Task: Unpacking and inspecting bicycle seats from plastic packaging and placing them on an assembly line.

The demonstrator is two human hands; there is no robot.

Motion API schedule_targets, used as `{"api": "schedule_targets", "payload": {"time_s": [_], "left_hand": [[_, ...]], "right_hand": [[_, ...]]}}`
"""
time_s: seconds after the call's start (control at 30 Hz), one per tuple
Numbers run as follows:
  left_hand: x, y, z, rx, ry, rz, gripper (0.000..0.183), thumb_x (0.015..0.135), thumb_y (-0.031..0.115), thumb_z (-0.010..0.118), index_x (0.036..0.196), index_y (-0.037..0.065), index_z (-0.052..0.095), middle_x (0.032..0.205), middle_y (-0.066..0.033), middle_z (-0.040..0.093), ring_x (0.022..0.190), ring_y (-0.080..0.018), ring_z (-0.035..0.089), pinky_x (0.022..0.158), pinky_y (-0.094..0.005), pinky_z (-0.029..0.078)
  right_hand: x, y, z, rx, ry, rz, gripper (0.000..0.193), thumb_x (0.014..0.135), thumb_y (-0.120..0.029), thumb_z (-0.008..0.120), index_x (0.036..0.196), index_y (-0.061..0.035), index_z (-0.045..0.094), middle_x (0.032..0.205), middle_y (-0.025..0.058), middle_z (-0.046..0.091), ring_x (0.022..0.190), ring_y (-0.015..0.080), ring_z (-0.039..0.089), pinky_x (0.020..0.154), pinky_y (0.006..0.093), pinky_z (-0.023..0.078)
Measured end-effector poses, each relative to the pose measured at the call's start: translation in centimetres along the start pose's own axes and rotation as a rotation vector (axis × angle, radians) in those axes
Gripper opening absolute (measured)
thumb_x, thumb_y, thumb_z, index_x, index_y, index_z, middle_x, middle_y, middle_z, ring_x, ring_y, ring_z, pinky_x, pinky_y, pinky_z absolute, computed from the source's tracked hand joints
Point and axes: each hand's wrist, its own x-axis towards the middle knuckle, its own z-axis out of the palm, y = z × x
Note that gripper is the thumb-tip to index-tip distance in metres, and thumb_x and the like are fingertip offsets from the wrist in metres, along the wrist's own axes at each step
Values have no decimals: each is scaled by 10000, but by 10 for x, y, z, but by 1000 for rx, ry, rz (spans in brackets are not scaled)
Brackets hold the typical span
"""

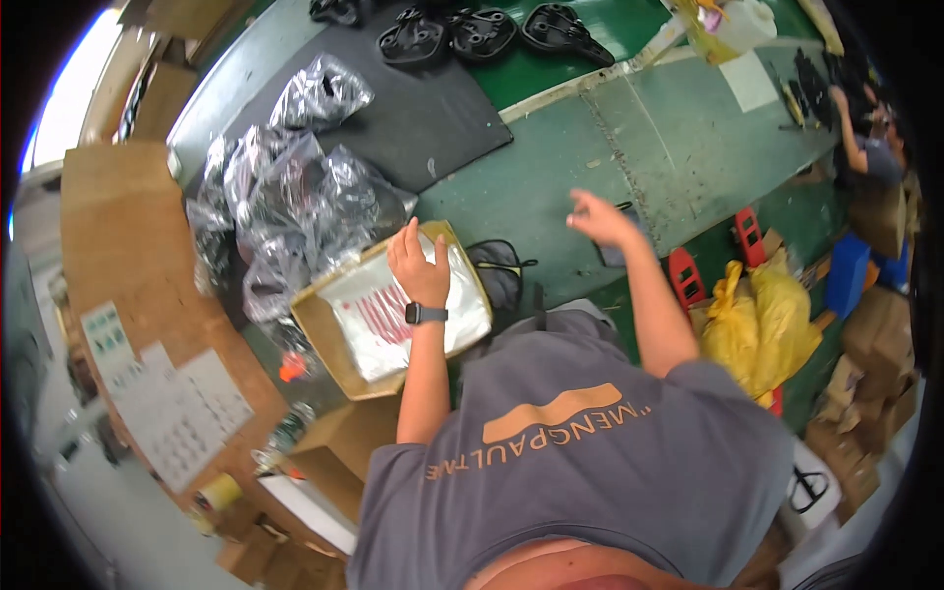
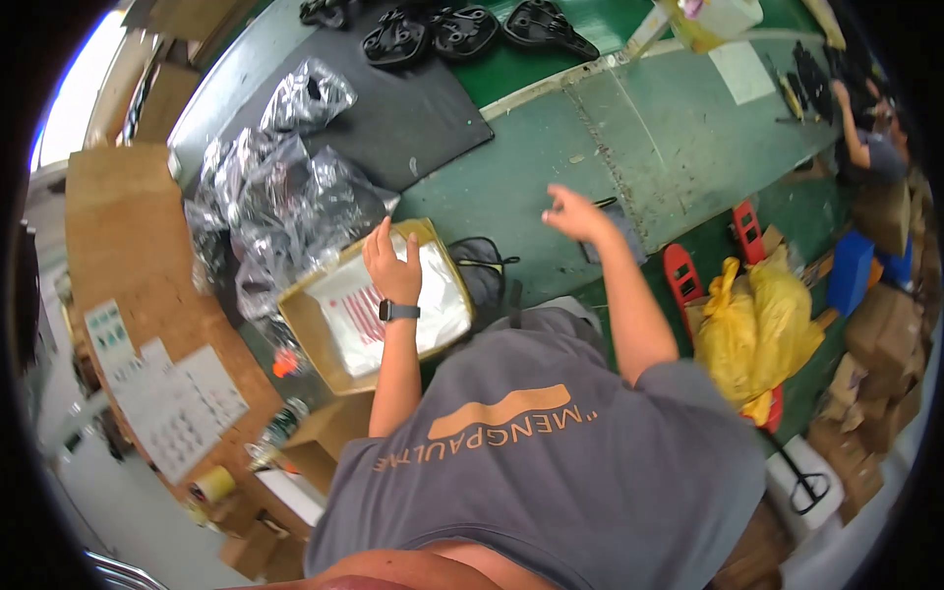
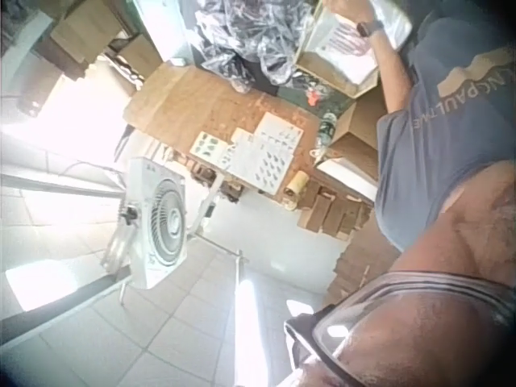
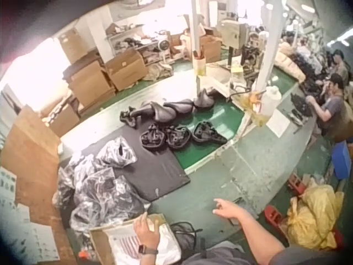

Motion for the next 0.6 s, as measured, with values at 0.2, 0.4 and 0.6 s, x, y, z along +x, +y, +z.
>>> {"api": "schedule_targets", "payload": {"time_s": [0.2,0.4,0.6], "left_hand": [[77,-7,34,286,-395,-58,481,1016,534,639,1151,99,793,1155,-191,757,1097,-404,705,953,-517,542],[105,-4,26,230,-765,3,448,1016,521,630,1041,120,827,943,-162,791,880,-385,756,806,-490,591],[126,-24,29,70,-915,152,398,951,428,728,1055,46,776,992,-160,777,881,-384,745,785,-470,602]], "right_hand": [[238,-34,-134,-477,519,-146,898,900,-296,768,1623,9,331,1471,290,568,1365,466,550,1142,527,482],[383,-62,-221,-699,751,-87,665,862,-257,814,1412,-27,520,1392,227,622,1285,447,611,1026,554,564],[381,-66,-218,-754,634,-142,442,838,-226,808,1206,-60,630,1212,184,655,1105,426,695,907,550,608]]}}
